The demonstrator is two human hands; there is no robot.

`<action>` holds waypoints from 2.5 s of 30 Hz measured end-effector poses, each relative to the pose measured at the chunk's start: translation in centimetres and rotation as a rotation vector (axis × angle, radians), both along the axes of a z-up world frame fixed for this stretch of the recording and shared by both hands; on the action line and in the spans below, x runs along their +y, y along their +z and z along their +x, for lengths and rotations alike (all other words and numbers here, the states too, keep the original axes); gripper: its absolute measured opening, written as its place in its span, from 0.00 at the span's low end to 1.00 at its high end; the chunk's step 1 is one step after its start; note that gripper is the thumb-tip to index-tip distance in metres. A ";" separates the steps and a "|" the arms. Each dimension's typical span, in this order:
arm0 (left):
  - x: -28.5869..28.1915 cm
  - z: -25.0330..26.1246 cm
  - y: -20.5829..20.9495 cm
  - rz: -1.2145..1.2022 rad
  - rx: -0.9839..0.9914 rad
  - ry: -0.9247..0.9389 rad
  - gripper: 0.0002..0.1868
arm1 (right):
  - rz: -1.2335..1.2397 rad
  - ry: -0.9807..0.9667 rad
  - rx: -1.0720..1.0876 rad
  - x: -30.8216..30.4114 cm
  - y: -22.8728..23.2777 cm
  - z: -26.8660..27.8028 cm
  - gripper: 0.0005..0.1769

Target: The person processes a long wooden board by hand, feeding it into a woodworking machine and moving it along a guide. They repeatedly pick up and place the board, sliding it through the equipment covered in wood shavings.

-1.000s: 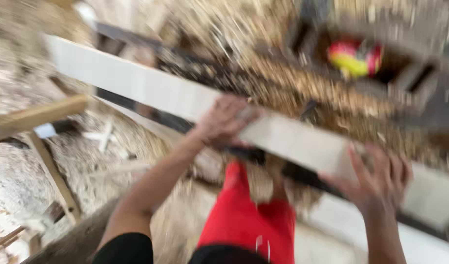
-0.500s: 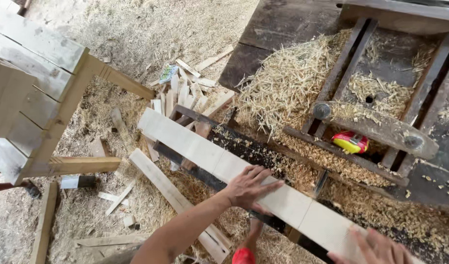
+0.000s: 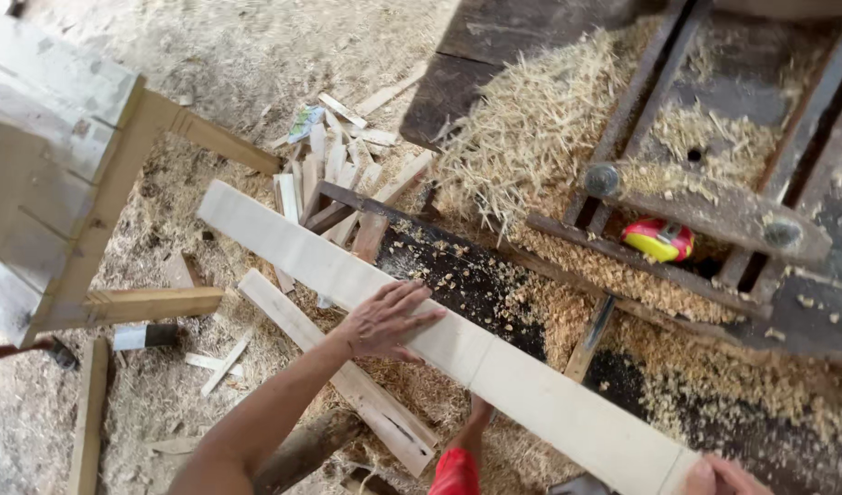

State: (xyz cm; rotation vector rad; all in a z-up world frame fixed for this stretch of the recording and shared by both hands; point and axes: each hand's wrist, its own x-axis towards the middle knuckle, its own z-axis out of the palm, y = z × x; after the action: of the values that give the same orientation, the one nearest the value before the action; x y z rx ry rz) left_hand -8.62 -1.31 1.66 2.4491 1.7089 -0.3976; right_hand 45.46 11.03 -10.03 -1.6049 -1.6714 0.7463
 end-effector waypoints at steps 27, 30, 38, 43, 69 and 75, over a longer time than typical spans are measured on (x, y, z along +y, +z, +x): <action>4.4 8.8 -2.1 0.021 -0.301 0.017 0.58 | -0.026 0.009 0.286 -1.5 6.3 -15.9 0.06; 4.2 9.0 -1.9 -0.007 -0.280 0.025 0.56 | -0.043 0.032 0.272 -1.7 7.1 -15.6 0.05; 5.5 8.4 -1.3 0.085 -0.318 0.010 0.52 | -0.073 0.013 0.309 -0.4 8.0 -16.7 0.06; 5.3 8.3 -1.5 0.077 -0.313 0.010 0.52 | -0.091 -0.002 0.307 -0.8 8.0 -16.5 0.06; 5.9 8.6 -0.8 0.029 -0.288 0.065 0.54 | -0.046 0.028 0.316 0.8 7.5 -16.5 0.06; 6.7 8.9 -0.5 0.054 -0.295 0.061 0.53 | -0.043 0.026 0.249 1.1 8.4 -16.5 0.07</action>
State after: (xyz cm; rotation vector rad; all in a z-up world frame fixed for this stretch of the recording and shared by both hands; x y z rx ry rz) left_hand 0.24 5.35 1.13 2.3419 1.6814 0.0183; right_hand 29.00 12.17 -1.67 -1.4542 -1.5079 0.9593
